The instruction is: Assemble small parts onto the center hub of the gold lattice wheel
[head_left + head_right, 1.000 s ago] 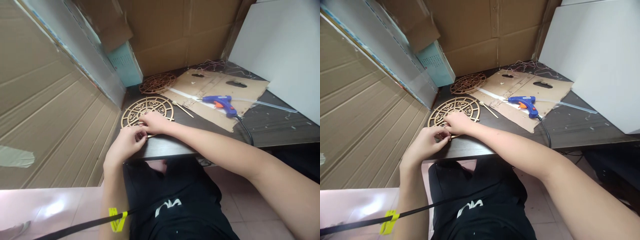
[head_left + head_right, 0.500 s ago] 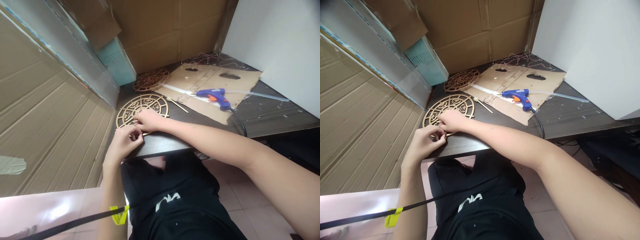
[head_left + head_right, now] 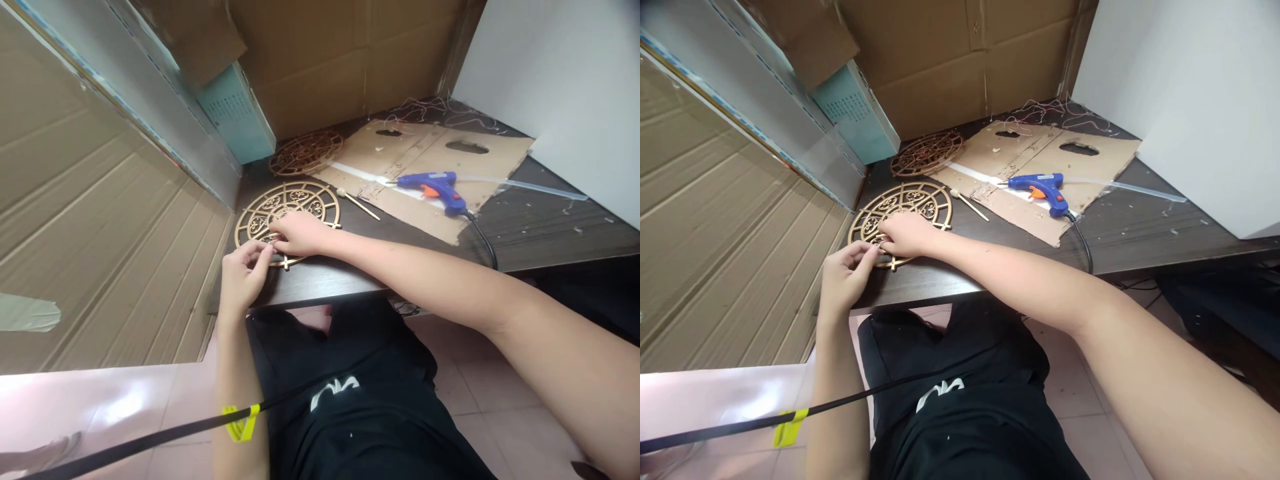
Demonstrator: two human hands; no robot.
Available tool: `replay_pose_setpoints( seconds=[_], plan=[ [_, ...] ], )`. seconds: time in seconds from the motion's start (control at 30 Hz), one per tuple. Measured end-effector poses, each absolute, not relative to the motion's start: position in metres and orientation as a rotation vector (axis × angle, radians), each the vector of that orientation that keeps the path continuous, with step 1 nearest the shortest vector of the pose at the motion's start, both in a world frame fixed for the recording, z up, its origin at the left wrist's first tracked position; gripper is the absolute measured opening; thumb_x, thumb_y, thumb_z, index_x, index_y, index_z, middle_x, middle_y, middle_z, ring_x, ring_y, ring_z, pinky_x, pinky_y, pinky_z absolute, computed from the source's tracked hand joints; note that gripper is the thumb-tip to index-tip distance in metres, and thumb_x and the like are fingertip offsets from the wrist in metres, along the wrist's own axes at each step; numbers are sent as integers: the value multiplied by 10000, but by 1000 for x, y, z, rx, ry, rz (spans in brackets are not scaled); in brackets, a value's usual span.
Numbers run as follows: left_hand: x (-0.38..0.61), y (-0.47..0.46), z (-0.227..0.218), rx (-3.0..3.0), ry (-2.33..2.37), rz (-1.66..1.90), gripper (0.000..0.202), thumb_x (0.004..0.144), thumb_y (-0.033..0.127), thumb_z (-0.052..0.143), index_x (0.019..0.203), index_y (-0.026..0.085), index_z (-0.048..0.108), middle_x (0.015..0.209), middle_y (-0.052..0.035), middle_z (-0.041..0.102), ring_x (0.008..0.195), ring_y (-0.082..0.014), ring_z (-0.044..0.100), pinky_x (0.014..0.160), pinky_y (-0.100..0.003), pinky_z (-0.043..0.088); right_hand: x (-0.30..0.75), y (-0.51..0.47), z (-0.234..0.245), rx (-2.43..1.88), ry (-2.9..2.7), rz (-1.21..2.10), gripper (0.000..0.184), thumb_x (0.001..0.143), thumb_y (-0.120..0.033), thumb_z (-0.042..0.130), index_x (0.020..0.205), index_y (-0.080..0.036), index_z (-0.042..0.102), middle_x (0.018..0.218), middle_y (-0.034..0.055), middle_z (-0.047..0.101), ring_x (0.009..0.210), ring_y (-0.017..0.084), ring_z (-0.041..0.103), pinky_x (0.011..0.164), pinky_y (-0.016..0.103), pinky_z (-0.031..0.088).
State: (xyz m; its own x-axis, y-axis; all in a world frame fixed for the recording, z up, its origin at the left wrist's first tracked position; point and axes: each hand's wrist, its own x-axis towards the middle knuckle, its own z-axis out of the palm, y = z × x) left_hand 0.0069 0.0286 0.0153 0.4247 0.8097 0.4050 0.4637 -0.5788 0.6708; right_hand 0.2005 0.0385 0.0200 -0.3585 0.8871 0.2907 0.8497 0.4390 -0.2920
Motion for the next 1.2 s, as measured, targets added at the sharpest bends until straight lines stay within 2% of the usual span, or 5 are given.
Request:
replay_pose_setpoints(
  seconds=[0.13, 0.23, 0.6, 0.97, 1.2],
  plan=[
    [4, 32, 15, 1769, 1150, 1325, 611, 1017, 590, 545, 560, 190, 608, 395, 34, 394, 353, -87, 323, 417, -263, 239, 201, 39, 20, -1472, -2295, 111, 223, 976, -259, 567, 954, -140, 754, 986, 123, 786, 883, 233, 670, 686, 331, 297],
    [3, 35, 15, 1517, 1111, 1442, 614, 920, 677, 649, 543, 198, 580, 374, 41, 391, 306, -79, 276, 358, -259, 156, 201, 39, 20, -1456, -2294, 106, 222, 970, -257, 569, 950, -139, 756, 981, 120, 784, 882, 230, 665, 691, 331, 295],
    [3, 36, 16, 1563, 1077, 1284, 332, 826, 478, 799, 766, 169, 694, 459, 56, 465, 397, -72, 342, 397, -210, 215, 200, 39, 19, -1453, -2289, 111, 213, 969, -256, 575, 952, -143, 755, 957, 118, 778, 869, 234, 658, 690, 326, 302],
    [0, 35, 13, 1650, 1077, 1151, 240, 872, 404, 758, 888, 166, 732, 555, 36, 523, 486, -82, 402, 451, -200, 288, 200, 40, 18, -1353, -2166, 193, 196, 954, -244, 584, 845, -153, 718, 820, 71, 721, 755, 185, 568, 661, 306, 277],
    [-2, 36, 11, 1671, 1117, 1135, 256, 874, 424, 766, 890, 172, 728, 574, 27, 545, 508, -90, 441, 468, -203, 303, 199, 39, 18, -1122, -2020, 213, 166, 938, -195, 623, 988, -127, 766, 794, 36, 699, 752, 163, 579, 746, 272, 350]
  ],
)
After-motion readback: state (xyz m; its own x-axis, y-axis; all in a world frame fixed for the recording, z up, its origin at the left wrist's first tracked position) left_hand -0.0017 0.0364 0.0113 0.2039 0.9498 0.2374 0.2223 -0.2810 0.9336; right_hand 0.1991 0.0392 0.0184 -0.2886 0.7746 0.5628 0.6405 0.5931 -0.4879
